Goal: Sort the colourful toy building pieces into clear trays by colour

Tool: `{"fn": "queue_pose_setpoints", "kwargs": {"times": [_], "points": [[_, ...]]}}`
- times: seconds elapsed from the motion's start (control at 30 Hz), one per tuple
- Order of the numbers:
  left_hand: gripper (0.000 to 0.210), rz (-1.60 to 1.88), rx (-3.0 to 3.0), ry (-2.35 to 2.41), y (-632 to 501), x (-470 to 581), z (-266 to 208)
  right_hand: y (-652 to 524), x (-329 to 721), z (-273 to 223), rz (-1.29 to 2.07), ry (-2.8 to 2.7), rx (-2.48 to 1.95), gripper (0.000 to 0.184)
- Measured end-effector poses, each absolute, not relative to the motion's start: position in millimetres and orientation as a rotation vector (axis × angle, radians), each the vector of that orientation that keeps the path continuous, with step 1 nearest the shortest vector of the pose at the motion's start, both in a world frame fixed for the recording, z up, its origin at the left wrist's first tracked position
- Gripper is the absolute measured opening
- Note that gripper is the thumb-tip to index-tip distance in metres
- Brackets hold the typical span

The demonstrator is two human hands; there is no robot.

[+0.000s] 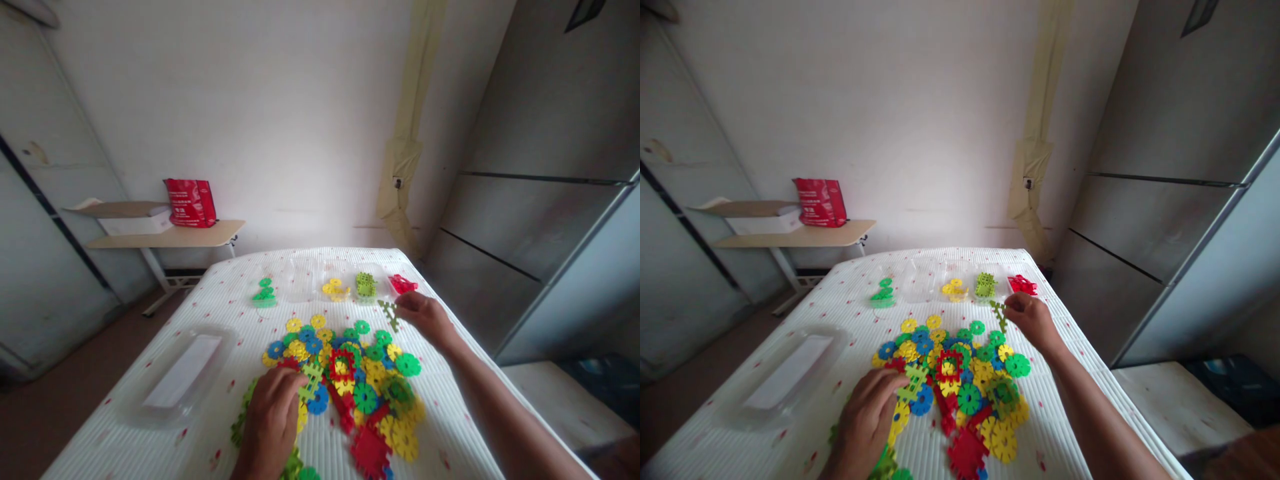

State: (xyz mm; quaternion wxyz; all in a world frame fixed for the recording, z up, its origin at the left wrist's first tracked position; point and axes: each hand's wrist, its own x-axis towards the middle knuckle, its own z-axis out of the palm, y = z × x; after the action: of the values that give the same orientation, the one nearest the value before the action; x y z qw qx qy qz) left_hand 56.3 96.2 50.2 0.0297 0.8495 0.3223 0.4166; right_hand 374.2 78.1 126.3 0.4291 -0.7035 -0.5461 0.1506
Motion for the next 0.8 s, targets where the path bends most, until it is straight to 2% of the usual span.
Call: {"fn": "queue_pose_setpoints", "kwargs": {"times": [0.23, 0.67, 0.8], "points": [[0.024, 1.297, 2.610, 1.019, 96.9, 54.5, 52.6, 158.6, 406.8, 133.9, -0.088, -1.345, -2.323, 0.017], [0.024, 1.313, 2.562, 1.014, 96.9, 54.5, 54.5, 198.0, 404.6, 121.3, -0.147, -1.404, -2.559, 0.032], [0.025, 1.305, 2.564, 1.000, 96.9, 54.2, 52.5, 193.3, 402.2, 124.7, -0.173, -1.439, -2.576, 0.031]]}}
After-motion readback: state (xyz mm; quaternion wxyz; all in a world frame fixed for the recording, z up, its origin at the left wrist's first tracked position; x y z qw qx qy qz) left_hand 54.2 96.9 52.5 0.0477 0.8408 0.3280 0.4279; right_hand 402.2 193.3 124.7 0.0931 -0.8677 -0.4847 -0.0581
